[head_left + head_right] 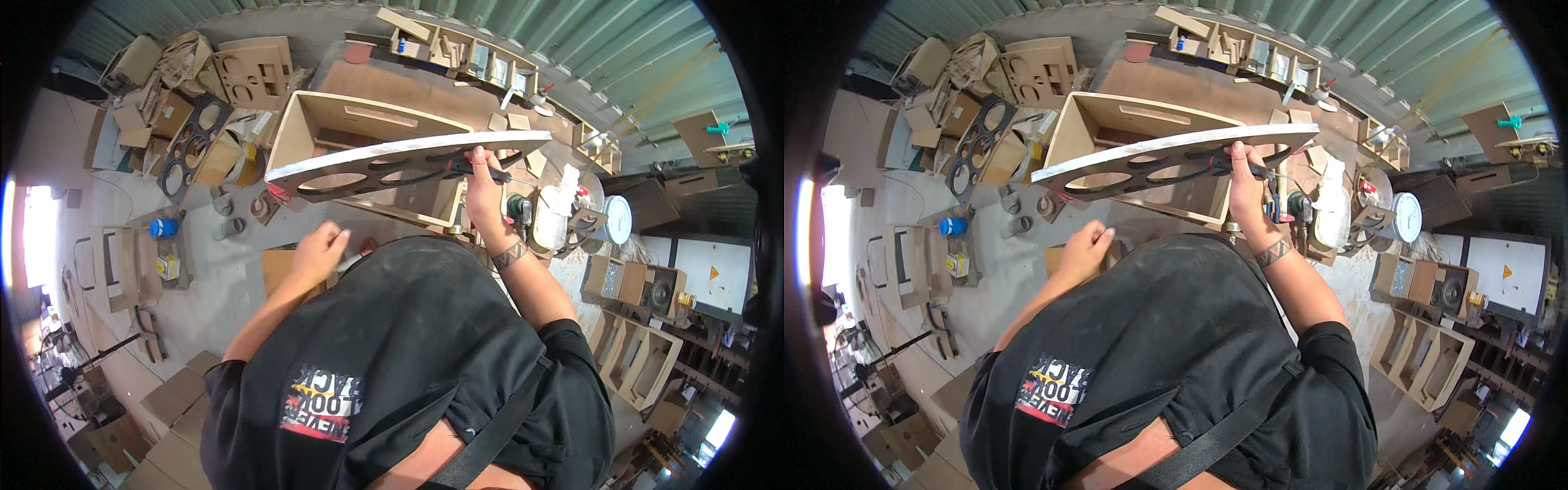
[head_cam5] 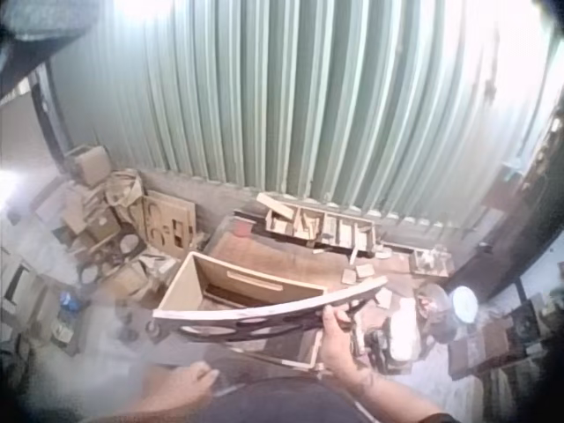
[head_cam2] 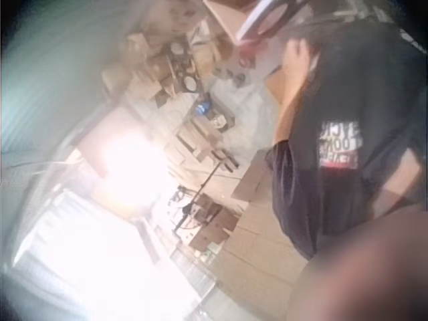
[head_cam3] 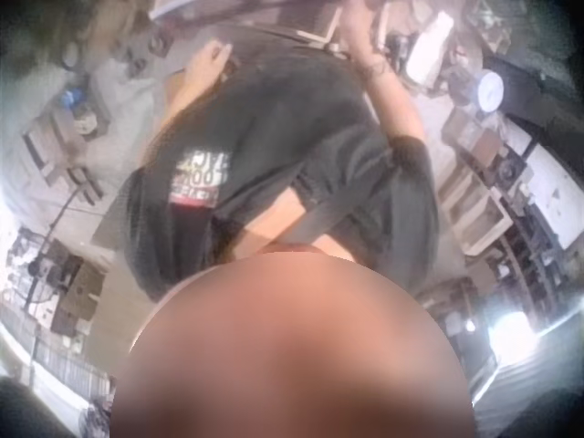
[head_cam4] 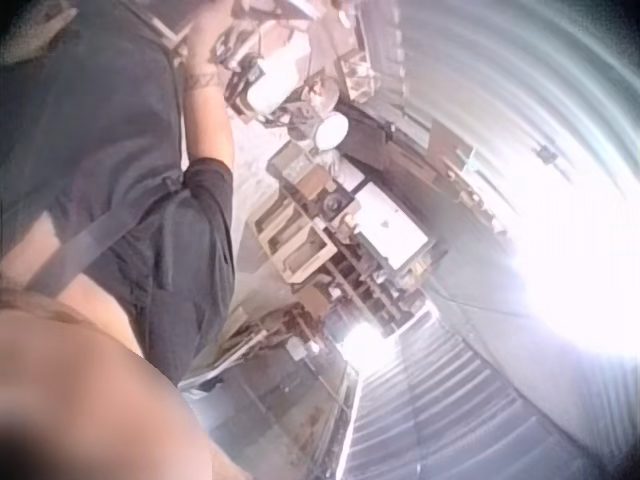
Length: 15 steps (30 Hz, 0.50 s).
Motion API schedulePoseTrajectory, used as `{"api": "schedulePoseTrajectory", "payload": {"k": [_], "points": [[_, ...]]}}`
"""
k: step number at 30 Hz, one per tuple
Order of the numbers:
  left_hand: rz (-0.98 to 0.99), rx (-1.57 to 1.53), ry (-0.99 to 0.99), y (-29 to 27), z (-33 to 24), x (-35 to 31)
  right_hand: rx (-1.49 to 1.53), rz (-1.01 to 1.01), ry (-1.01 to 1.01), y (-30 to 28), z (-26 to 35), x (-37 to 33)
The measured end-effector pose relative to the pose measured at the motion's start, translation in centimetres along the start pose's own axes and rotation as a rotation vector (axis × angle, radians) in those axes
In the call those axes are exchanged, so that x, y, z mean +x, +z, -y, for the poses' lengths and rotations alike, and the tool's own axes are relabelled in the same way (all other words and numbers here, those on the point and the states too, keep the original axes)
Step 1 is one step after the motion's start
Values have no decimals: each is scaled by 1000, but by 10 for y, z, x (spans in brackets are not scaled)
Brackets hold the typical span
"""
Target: The person applies glue to a perforated wooden panel, fits it into a speaker enclosure, then secures a black rubber gasket around the circular cutouts using a pneumatic nail gun. The assembly is completed by fastening the gasket to the enclosure.
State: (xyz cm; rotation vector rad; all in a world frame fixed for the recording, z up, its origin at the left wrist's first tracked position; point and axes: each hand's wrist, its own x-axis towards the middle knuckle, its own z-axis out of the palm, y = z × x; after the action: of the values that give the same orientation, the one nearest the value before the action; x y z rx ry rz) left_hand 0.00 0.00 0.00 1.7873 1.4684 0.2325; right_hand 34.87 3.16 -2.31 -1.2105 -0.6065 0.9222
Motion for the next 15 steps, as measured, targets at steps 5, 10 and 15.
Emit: {"api": "schedulePoseTrajectory", "payload": {"k": [5,10,15], "points": [[-400,-16,759,37,-69,39,23,69,-66,2,9,-6],[-444,192,648,57,-122,71,-232,99,-67,-5,14,0],[-488,110,416,67,-135,76,-221,180,-32,-4,21,2]]}}
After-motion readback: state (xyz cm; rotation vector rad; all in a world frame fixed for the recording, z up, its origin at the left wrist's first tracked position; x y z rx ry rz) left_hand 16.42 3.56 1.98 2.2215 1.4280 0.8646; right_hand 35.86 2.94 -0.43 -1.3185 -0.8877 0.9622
